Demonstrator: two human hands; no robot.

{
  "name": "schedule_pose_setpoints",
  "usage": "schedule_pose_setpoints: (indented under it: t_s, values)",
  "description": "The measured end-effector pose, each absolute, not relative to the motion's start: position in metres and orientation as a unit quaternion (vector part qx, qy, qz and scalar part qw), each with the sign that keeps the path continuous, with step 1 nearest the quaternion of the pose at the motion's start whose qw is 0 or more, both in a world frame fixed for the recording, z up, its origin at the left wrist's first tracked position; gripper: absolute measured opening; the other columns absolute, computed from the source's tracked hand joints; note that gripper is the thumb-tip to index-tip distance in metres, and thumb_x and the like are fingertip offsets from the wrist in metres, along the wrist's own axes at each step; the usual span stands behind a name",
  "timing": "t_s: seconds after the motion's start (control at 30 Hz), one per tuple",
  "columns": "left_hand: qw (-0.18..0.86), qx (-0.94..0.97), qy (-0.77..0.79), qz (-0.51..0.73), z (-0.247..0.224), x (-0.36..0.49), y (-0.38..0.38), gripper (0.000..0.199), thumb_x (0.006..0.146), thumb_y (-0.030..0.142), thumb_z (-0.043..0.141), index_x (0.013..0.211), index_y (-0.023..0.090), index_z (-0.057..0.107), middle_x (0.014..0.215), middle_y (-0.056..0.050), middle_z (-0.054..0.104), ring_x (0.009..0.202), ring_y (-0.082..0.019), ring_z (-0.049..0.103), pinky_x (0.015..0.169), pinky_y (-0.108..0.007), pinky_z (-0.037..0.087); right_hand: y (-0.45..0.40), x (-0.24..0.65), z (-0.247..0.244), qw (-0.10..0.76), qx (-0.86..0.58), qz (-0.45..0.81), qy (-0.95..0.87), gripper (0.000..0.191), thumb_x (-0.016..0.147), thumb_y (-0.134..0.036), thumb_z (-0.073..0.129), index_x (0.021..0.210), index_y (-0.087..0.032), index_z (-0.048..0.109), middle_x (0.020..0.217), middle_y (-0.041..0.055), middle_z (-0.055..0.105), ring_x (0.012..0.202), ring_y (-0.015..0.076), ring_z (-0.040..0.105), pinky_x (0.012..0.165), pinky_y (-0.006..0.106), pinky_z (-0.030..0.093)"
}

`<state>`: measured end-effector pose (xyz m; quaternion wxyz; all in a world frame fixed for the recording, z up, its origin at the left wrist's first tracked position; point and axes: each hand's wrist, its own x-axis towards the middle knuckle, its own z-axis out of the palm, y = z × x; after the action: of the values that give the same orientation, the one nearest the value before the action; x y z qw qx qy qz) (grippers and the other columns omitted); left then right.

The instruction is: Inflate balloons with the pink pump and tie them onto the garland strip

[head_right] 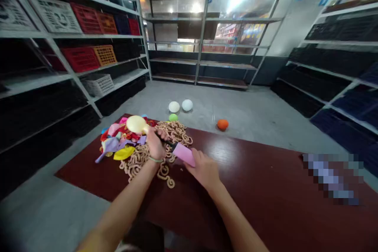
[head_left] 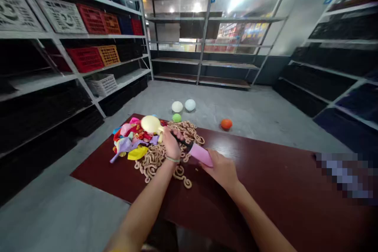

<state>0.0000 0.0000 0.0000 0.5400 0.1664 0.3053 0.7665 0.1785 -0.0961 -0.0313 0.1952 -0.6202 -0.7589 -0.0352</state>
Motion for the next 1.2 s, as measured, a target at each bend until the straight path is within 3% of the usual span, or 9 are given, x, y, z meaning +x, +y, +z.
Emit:
schedule_pose_setpoints:
  t_s: [0.2,0.5,0.63,0.87,1.03,1.2]
  values:
    - [0.562,0.174,0.309,0.747,-0.005,0.012,0.003,0.032,0.093,0.041,0.048,0.07,0.022,0.036,0.053,0.006,0.037,0.037,-0.008,0.035,0.038,-0.021,0.028,-0.095,0.178,-0.036,0.215,-0.574,-0.036,-0.789,0.047,0.088,-0.046,0.059,0.125,-0.018,0.056,0.1,0.0073,0.071,0.083,0.0227,0.067,0.067,0.03,0.044]
    - [0.457,0.131,0.3,0.827,0.016,-0.037,0.012,0.027,0.09,0.035,0.049,0.072,0.021,0.036,0.056,0.008,0.035,0.04,-0.006,0.035,0.04,-0.019,0.028,-0.082,0.229,-0.04,0.228,-0.5,-0.194,-0.812,0.043,0.091,-0.044,0.057,0.124,-0.017,0.059,0.098,0.0073,0.07,0.083,0.02,0.064,0.071,0.029,0.04]
    - [0.499,0.146,0.303,0.799,0.006,0.004,0.004,0.025,0.091,0.033,0.047,0.072,0.022,0.035,0.056,0.006,0.037,0.041,-0.008,0.036,0.039,-0.022,0.029,-0.089,0.21,-0.04,0.241,-0.545,-0.179,-0.783,0.041,0.088,-0.043,0.06,0.12,-0.017,0.06,0.091,0.0064,0.07,0.078,0.0204,0.064,0.066,0.029,0.038]
    - [0.539,0.189,0.319,0.756,-0.003,0.024,-0.006,0.029,0.091,0.037,0.049,0.071,0.022,0.036,0.055,0.006,0.038,0.039,-0.009,0.036,0.039,-0.022,0.03,-0.092,0.19,-0.046,0.251,-0.544,-0.103,-0.794,0.043,0.089,-0.044,0.058,0.125,-0.02,0.055,0.101,0.0061,0.071,0.082,0.0204,0.065,0.067,0.029,0.041]
    - [0.51,0.143,0.307,0.791,0.008,-0.018,0.004,0.033,0.089,0.043,0.05,0.071,0.022,0.032,0.054,0.007,0.032,0.039,-0.007,0.032,0.04,-0.02,0.028,-0.081,0.222,-0.039,0.226,-0.491,-0.17,-0.824,0.044,0.092,-0.041,0.057,0.129,-0.018,0.055,0.103,0.0077,0.069,0.084,0.021,0.062,0.072,0.031,0.04]
    - [0.454,0.136,0.303,0.827,0.012,-0.041,0.013,0.03,0.087,0.037,0.052,0.071,0.022,0.031,0.054,0.008,0.028,0.041,-0.006,0.028,0.04,-0.02,0.023,-0.078,0.233,-0.037,0.219,-0.478,-0.201,-0.827,0.051,0.095,-0.037,0.054,0.142,-0.019,0.047,0.115,0.0094,0.066,0.092,0.0218,0.06,0.078,0.032,0.041]
